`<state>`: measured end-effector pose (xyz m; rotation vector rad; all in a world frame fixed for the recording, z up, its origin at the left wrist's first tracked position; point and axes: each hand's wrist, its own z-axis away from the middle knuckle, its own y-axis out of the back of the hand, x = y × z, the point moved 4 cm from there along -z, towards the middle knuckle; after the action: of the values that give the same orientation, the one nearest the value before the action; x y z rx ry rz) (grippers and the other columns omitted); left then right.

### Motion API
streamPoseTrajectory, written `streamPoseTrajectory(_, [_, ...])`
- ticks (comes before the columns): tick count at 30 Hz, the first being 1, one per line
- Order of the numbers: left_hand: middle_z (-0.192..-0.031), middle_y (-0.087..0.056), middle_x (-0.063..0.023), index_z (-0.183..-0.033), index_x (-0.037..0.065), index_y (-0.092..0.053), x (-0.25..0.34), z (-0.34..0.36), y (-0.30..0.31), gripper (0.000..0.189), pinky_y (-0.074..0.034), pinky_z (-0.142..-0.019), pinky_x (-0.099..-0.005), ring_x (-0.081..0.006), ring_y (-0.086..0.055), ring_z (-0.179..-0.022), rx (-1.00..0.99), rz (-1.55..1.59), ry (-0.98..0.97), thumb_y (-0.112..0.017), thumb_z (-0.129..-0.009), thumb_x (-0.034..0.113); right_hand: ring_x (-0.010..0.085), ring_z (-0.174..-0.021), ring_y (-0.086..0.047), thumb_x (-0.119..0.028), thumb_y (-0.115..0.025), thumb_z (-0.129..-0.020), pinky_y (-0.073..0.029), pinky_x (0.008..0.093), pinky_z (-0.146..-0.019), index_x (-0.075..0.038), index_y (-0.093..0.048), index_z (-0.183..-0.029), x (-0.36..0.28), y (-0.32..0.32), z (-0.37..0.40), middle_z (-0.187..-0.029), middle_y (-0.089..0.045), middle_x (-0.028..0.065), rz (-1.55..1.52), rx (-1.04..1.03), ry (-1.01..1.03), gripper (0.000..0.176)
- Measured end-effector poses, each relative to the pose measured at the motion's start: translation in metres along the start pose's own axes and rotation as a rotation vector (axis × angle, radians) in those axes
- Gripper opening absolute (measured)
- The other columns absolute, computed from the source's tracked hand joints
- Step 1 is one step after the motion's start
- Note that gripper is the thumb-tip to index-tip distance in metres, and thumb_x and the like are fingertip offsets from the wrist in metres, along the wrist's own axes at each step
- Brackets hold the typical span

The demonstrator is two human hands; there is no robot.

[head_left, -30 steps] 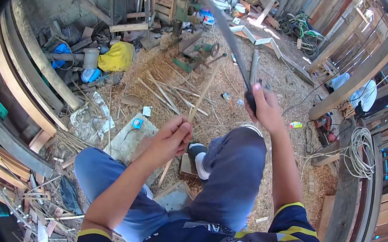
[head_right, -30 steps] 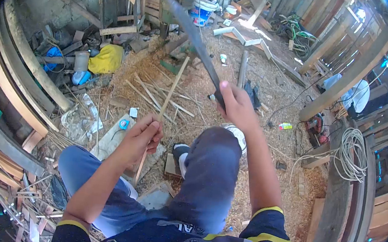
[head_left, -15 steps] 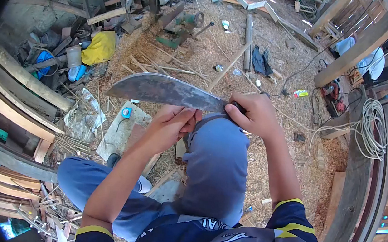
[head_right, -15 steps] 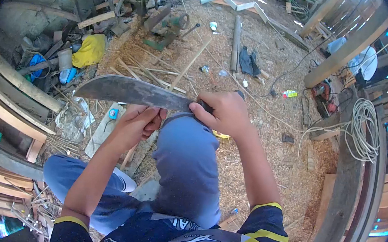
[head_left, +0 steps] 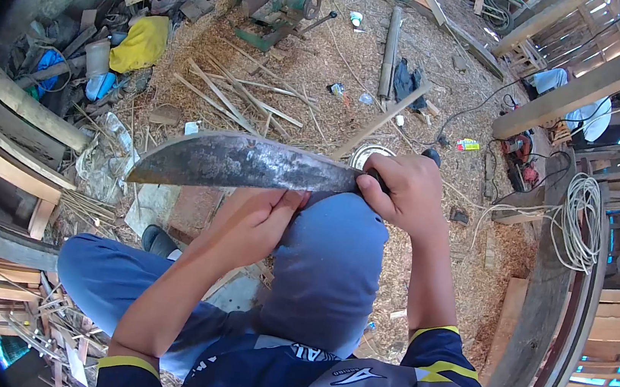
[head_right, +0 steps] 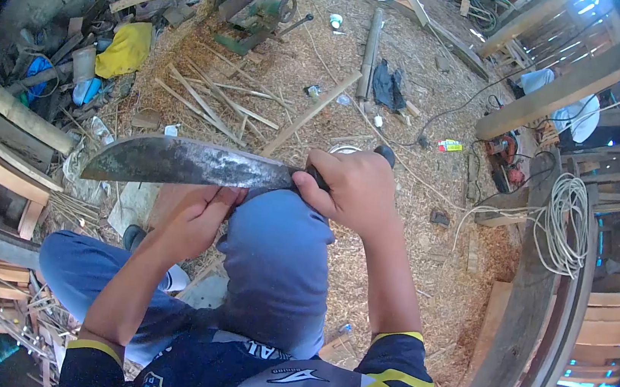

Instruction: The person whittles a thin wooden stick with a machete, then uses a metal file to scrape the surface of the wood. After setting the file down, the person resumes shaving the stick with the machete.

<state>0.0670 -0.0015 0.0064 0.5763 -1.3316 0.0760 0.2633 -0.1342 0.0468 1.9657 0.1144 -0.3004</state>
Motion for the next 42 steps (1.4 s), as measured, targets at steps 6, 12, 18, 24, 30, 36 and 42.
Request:
streamPoseTrajectory(6, [-0.081,-0.066,-0.0193,-0.105,0.002,-0.062,-0.002,0.036,0.017,0.028,-0.050,-0.072,-0.0461,-0.0435,-0.066,-0.081,-0.031,-0.122,-0.030,-0.048,-0.111,0.026,0.0335,-0.060,-0.063,-0.038,-0.065,-0.097,-0.045,0.0452,-0.056,-0.011,-0.063,-0.081,0.012,-0.005,0.024,-0.063,-0.060,0.0117,-0.014,0.083,-0.105,0.032])
streamPoseTrajectory(12, [-0.081,-0.064,-0.0188,-0.100,0.001,-0.060,-0.001,0.028,0.017,0.030,-0.049,-0.072,-0.0461,-0.0419,-0.066,-0.081,0.034,-0.055,-0.045,-0.048,-0.111,0.026,0.0334,-0.060,-0.064,-0.034,-0.061,-0.099,-0.046,0.0452,-0.056,-0.012,-0.063,-0.082,0.013,-0.004,0.012,-0.064,-0.062,0.0112,-0.027,0.013,-0.081,0.029])
streamPoseTrajectory(18, [-0.093,-0.070,-0.0245,-0.098,-0.003,-0.066,0.007,-0.007,0.005,0.036,-0.050,-0.076,-0.0481,-0.0470,-0.065,-0.088,0.152,-0.100,-0.175,-0.051,-0.110,0.027,0.0318,-0.058,-0.064,-0.034,-0.063,-0.098,-0.047,0.0449,-0.055,-0.012,-0.064,-0.080,-0.004,-0.004,-0.011,-0.064,-0.063,0.0100,0.016,0.023,0.030,0.029])
streamPoseTrajectory(24, [-0.088,-0.069,-0.0233,-0.100,-0.001,-0.066,0.012,0.011,0.010,0.032,-0.049,-0.073,-0.0511,-0.0480,-0.065,-0.086,0.115,-0.141,-0.126,-0.051,-0.109,0.026,0.0345,-0.055,-0.057,-0.029,-0.059,-0.097,-0.042,0.0473,-0.055,-0.011,-0.063,-0.079,-0.011,0.000,-0.007,-0.061,-0.057,0.0119,-0.013,0.035,0.005,0.025])
streamPoseTrajectory(30, [-0.077,-0.064,-0.0194,-0.106,0.005,-0.063,-0.007,0.051,0.013,0.022,-0.049,-0.067,-0.0485,-0.0446,-0.066,-0.075,0.141,-0.133,-0.139,-0.050,-0.110,0.023,0.0321,-0.055,-0.063,-0.031,-0.062,-0.098,-0.045,0.0447,-0.054,-0.013,-0.064,-0.079,0.003,0.005,0.010,-0.061,-0.062,0.0089,0.055,0.087,-0.028,0.026])
streamPoseTrajectory(36, [-0.076,-0.061,-0.0195,-0.100,0.004,-0.062,-0.003,0.042,0.011,0.023,-0.049,-0.067,-0.0457,-0.0440,-0.063,-0.073,0.164,-0.132,-0.028,-0.051,-0.110,0.022,0.0327,-0.056,-0.063,-0.031,-0.061,-0.099,-0.047,0.0454,-0.055,-0.013,-0.065,-0.081,0.012,0.000,0.012,-0.063,-0.063,0.0099,0.011,0.037,-0.048,0.026])
streamPoseTrajectory(42, [-0.074,-0.060,-0.0187,-0.097,0.003,-0.060,0.000,0.015,-0.001,0.027,-0.048,-0.066,-0.0425,-0.0395,-0.063,-0.071,0.160,-0.061,-0.152,-0.051,-0.111,0.025,0.0355,-0.057,-0.061,-0.031,-0.061,-0.097,-0.045,0.0481,-0.056,-0.012,-0.063,-0.080,0.005,0.001,0.010,-0.062,-0.059,0.0117,0.064,0.049,-0.056,0.027])
